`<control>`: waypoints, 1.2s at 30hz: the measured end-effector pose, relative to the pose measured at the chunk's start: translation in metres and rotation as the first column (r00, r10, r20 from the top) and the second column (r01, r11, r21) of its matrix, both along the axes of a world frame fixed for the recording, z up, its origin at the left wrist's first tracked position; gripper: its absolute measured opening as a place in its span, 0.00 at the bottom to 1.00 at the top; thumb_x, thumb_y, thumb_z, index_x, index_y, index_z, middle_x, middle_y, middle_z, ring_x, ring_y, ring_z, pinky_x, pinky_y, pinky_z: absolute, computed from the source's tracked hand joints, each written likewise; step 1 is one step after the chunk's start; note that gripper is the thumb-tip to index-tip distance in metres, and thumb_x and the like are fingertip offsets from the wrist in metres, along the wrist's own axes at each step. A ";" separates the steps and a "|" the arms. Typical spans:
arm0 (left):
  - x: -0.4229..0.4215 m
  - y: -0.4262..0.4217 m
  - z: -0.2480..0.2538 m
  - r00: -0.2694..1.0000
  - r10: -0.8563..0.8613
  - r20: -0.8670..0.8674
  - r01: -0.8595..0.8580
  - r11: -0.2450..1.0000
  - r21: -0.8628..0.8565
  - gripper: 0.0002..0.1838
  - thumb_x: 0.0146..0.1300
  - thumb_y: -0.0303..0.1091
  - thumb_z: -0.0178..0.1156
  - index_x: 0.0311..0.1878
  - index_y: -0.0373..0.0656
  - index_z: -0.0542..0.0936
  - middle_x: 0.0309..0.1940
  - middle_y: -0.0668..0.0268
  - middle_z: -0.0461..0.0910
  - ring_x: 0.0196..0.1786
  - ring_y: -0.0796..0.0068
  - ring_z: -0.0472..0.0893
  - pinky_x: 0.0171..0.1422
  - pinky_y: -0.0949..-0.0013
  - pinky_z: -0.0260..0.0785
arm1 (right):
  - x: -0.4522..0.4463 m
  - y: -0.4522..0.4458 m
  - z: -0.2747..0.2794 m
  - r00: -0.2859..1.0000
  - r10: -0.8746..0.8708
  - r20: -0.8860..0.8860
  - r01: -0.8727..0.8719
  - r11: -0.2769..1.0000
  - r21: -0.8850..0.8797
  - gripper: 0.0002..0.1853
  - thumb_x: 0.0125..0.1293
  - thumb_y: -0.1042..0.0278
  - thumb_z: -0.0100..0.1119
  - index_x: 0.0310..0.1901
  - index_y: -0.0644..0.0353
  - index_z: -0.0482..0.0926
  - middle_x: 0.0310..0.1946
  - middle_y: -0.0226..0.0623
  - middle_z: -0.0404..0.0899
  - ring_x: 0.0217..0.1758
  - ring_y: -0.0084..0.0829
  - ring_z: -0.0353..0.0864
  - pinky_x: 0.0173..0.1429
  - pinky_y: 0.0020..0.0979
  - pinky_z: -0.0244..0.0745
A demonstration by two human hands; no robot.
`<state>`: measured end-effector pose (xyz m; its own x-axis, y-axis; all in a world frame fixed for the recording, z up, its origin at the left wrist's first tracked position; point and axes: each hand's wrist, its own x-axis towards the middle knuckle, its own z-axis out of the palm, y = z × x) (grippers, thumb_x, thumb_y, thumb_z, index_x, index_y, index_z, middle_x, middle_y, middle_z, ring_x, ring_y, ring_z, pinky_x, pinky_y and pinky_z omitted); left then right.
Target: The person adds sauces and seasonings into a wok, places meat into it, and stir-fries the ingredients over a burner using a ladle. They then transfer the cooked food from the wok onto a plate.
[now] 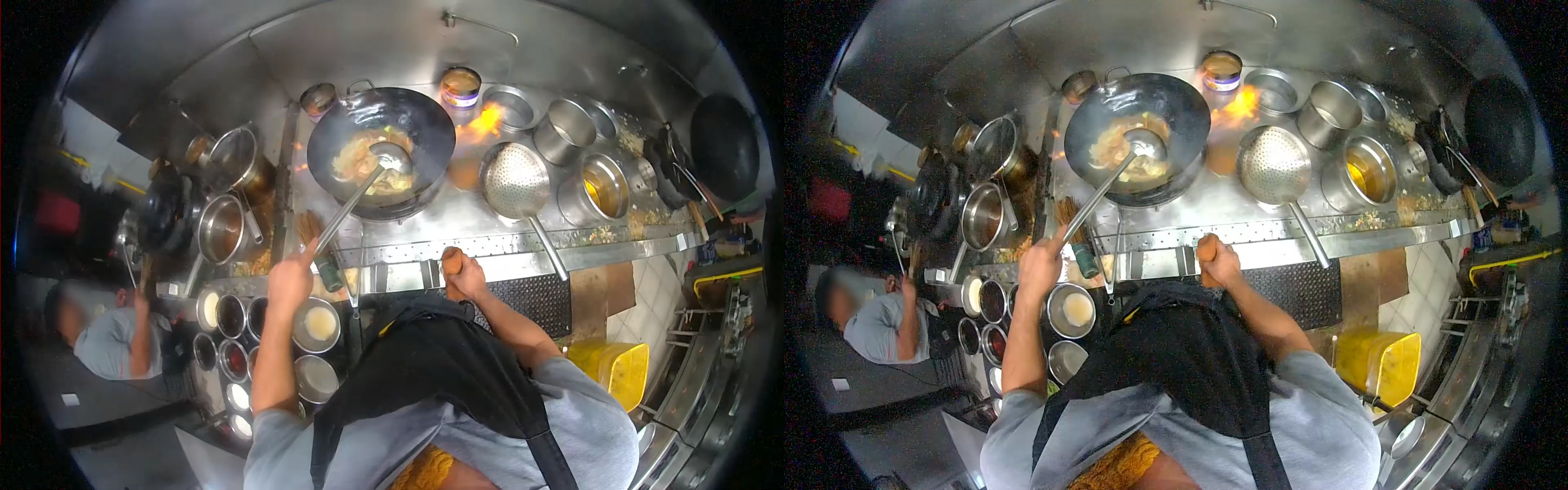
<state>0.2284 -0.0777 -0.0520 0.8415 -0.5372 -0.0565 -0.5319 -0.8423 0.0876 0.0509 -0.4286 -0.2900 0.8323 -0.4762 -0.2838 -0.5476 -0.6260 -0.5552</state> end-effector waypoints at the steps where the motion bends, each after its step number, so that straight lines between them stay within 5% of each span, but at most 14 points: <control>1: -0.012 0.007 0.006 1.000 0.007 -0.003 -0.007 1.000 0.001 0.29 0.57 0.27 0.58 0.65 0.53 0.77 0.39 0.48 0.83 0.41 0.46 0.82 0.46 0.50 0.75 | 0.002 -0.010 -0.024 1.000 0.015 0.013 -0.018 0.978 0.209 0.36 0.55 0.59 0.71 0.64 0.61 0.70 0.54 0.55 0.78 0.56 0.55 0.80 0.63 0.40 0.76; 3: -0.032 0.021 0.013 0.986 0.027 -0.167 -0.061 0.977 -0.205 0.29 0.57 0.26 0.59 0.66 0.51 0.76 0.39 0.47 0.83 0.42 0.48 0.83 0.47 0.55 0.76 | 0.004 -0.017 -0.027 0.999 0.034 0.027 -0.042 0.911 0.411 0.34 0.57 0.60 0.68 0.64 0.61 0.69 0.53 0.52 0.79 0.56 0.53 0.80 0.63 0.40 0.76; 5: -0.041 0.035 0.012 0.943 0.046 -0.330 -0.149 0.944 -0.294 0.29 0.58 0.26 0.59 0.66 0.48 0.76 0.39 0.47 0.82 0.43 0.49 0.83 0.48 0.58 0.75 | -0.003 -0.021 0.021 0.964 -0.250 -0.092 0.140 0.182 0.973 0.31 0.61 0.62 0.63 0.64 0.63 0.69 0.55 0.47 0.79 0.59 0.46 0.79 0.65 0.44 0.75; 6: -0.043 0.041 0.011 0.875 0.037 -0.483 -0.241 0.897 -0.369 0.29 0.58 0.27 0.60 0.67 0.46 0.75 0.40 0.47 0.82 0.44 0.49 0.83 0.49 0.60 0.75 | -0.006 -0.025 0.037 0.966 -0.242 -0.092 0.139 0.185 0.973 0.31 0.61 0.62 0.63 0.64 0.63 0.69 0.55 0.47 0.79 0.59 0.46 0.79 0.65 0.44 0.75; 8: -0.041 0.042 -0.016 0.909 -0.020 -0.417 -0.189 0.871 -0.453 0.29 0.60 0.29 0.60 0.68 0.44 0.73 0.40 0.47 0.82 0.46 0.49 0.83 0.51 0.63 0.73 | -0.012 -0.031 0.055 0.940 -0.304 -0.155 0.085 -0.229 0.970 0.30 0.63 0.61 0.61 0.64 0.65 0.68 0.56 0.45 0.78 0.60 0.43 0.79 0.66 0.46 0.74; 10: -0.035 0.018 -0.032 0.902 0.112 -0.417 -0.286 0.879 -0.381 0.30 0.60 0.30 0.61 0.68 0.44 0.72 0.43 0.46 0.82 0.48 0.48 0.82 0.52 0.59 0.73 | -0.014 -0.033 0.067 0.915 -0.382 -0.133 0.043 -0.234 0.971 0.31 0.64 0.59 0.59 0.66 0.64 0.66 0.59 0.48 0.76 0.63 0.44 0.77 0.68 0.46 0.72; 12: -0.022 -0.011 -0.062 0.892 0.149 -0.427 -0.313 0.885 -0.346 0.33 0.58 0.29 0.62 0.70 0.43 0.71 0.49 0.46 0.82 0.51 0.54 0.84 0.59 0.62 0.73 | -0.010 -0.032 0.096 0.937 -0.348 -0.034 -0.115 -0.401 0.909 0.32 0.65 0.56 0.58 0.68 0.63 0.65 0.62 0.50 0.74 0.63 0.42 0.76 0.69 0.44 0.72; 16: -0.010 -0.061 -0.090 0.875 0.254 -0.411 -0.396 0.865 -0.308 0.33 0.58 0.31 0.63 0.70 0.47 0.71 0.47 0.43 0.82 0.51 0.50 0.84 0.57 0.59 0.74 | 0.022 -0.027 0.090 0.938 -0.346 0.031 -0.121 -0.240 0.963 0.35 0.66 0.48 0.58 0.69 0.60 0.65 0.56 0.50 0.79 0.56 0.40 0.81 0.57 0.40 0.78; 17: -0.008 -0.066 -0.092 0.875 0.266 -0.405 -0.379 0.897 -0.229 0.33 0.58 0.32 0.63 0.70 0.48 0.72 0.47 0.44 0.82 0.51 0.49 0.84 0.57 0.58 0.74 | 0.032 -0.026 0.092 0.960 -0.279 0.018 -0.072 -0.185 0.980 0.32 0.68 0.43 0.55 0.65 0.58 0.69 0.49 0.46 0.83 0.47 0.37 0.84 0.43 0.36 0.81; 20: -0.001 -0.036 -0.052 0.908 0.147 -0.393 -0.290 0.897 -0.334 0.32 0.59 0.32 0.62 0.70 0.49 0.72 0.46 0.45 0.83 0.50 0.47 0.84 0.56 0.56 0.75 | 0.074 -0.013 0.086 0.953 -0.291 -0.087 0.080 -0.037 0.996 0.28 0.69 0.40 0.51 0.57 0.55 0.74 0.43 0.40 0.85 0.38 0.32 0.85 0.31 0.34 0.78; 28: -0.004 -0.040 -0.081 0.936 0.128 -0.326 -0.247 0.902 -0.355 0.30 0.60 0.29 0.57 0.68 0.52 0.74 0.40 0.44 0.82 0.46 0.44 0.83 0.51 0.54 0.75 | 0.193 0.021 0.074 0.924 -0.272 -0.269 0.300 0.077 0.951 0.17 0.67 0.45 0.55 0.47 0.47 0.78 0.37 0.30 0.85 0.29 0.28 0.82 0.22 0.31 0.70; 32: -0.027 -0.017 -0.032 0.958 0.153 -0.241 -0.211 0.948 -0.238 0.28 0.60 0.31 0.56 0.67 0.50 0.75 0.38 0.42 0.81 0.43 0.40 0.81 0.47 0.47 0.73 | 0.210 0.019 0.033 0.923 -0.271 -0.274 0.306 0.083 0.948 0.11 0.65 0.58 0.57 0.47 0.48 0.77 0.35 0.31 0.85 0.33 0.32 0.84 0.22 0.32 0.70; 35: -0.044 0.009 0.006 0.957 0.104 -0.270 -0.186 0.937 -0.297 0.29 0.61 0.30 0.59 0.68 0.48 0.74 0.40 0.44 0.82 0.45 0.46 0.83 0.50 0.54 0.75 | 0.182 0.038 0.068 0.872 -0.466 -0.152 0.223 0.100 0.970 0.12 0.66 0.58 0.52 0.45 0.53 0.79 0.37 0.31 0.84 0.35 0.29 0.83 0.23 0.28 0.66; 36: -0.045 0.024 0.017 0.895 0.100 -0.434 -0.263 0.905 -0.333 0.31 0.60 0.30 0.61 0.69 0.47 0.73 0.44 0.44 0.82 0.47 0.52 0.84 0.53 0.58 0.74 | 0.179 0.044 0.084 0.871 -0.467 -0.153 0.225 0.101 0.969 0.12 0.66 0.58 0.52 0.45 0.53 0.79 0.37 0.31 0.84 0.35 0.29 0.83 0.23 0.28 0.66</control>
